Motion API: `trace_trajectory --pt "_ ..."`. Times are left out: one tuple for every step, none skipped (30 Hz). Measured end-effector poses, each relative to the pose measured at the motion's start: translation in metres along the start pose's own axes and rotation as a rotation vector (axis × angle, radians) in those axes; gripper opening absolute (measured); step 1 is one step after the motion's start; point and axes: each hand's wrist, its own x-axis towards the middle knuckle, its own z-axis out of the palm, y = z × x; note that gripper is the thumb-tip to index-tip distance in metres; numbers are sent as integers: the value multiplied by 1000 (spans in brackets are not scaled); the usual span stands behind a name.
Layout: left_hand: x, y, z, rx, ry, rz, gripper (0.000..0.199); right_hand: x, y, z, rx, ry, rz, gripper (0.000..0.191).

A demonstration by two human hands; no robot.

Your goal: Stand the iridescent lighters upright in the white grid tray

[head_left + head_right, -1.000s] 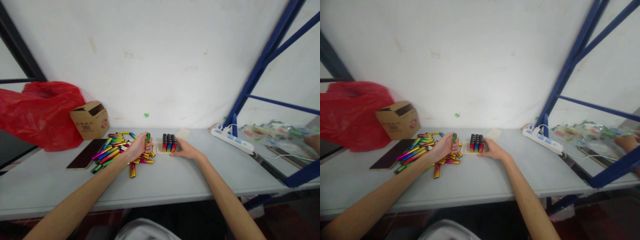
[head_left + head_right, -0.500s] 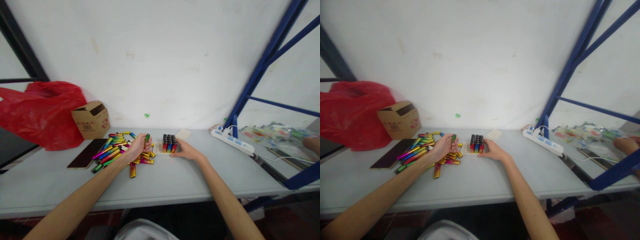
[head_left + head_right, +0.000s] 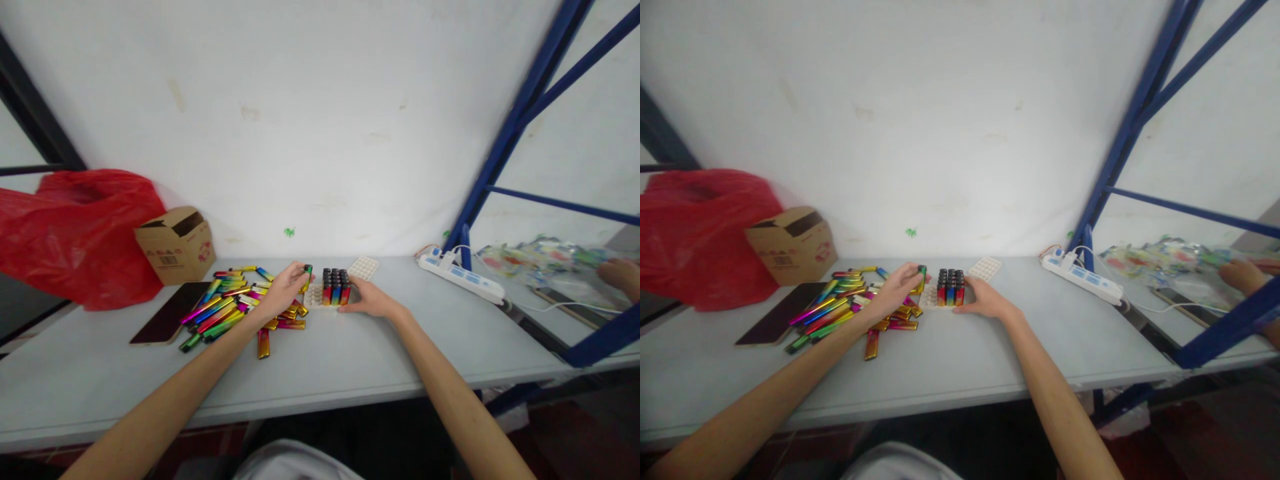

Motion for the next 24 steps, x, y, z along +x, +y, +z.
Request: trace_trajectory --pt "3 -3 0 57 7 42 29 0 0 0 5 0 0 75" --pt "5 -6 -1 111 18 73 30 0 0 0 8 0 -1 75" --pt "7 -9 -2 155 24 90 31 0 1 1 9 0 -4 75" --pt "9 -11 -3 180 21 97 32 0 2 1 8 -1 -9 75" --pt "10 -14 -4 188 9 99 33 1 3 1 9 -2 -16 76" --pt "11 -16 -5 186 -8 100 34 1 4 2 11 -2 -23 76" --pt "12 -18 -6 186 -25 100 34 1 5 2 15 -1 -28 76" --pt "13 -19 -6 192 -36 100 34 2 6 2 20 1 -34 76" --pt "13 -20 -6 205 -44 100 34 2 6 2 25 2 -36 76" --pt "14 -20 -6 221 -51 101 34 2 7 2 28 3 -37 76" --pt "15 -20 -6 233 -57 102 33 2 6 2 28 4 -37 76" --pt "15 -20 -6 245 -65 102 34 2 6 2 25 4 -35 75" --pt "15 -20 -6 262 -74 102 34 2 6 2 19 2 -32 75" --pt "16 -19 -5 287 -85 102 34 1 5 2 11 -1 -28 75" --pt "16 -18 -5 323 -99 102 35 1 5 1 4 -5 -25 75" --pt "15 -16 -4 366 -112 102 35 1 5 1 -1 -8 -23 76" --pt "15 -15 -3 410 -125 104 35 1 5 1 -3 -12 -23 77" --pt "15 -13 -3 449 -134 108 35 1 5 1 -3 -15 -24 77" --pt "15 -11 -2 476 -140 115 35 1 6 1 -1 -16 -28 78" --pt "15 -10 -1 492 -145 121 35 2 6 1 2 -16 -32 78" --pt "15 -9 1 498 -151 128 35 2 7 1 4 -15 -36 78" --pt "15 -9 2 499 -157 134 35 1 7 1 5 -12 -38 78" --pt "16 -9 2 499 -165 139 35 1 8 2 5 -9 -39 78" --pt "16 -10 3 498 -174 145 34 1 8 2 4 -6 -38 77"
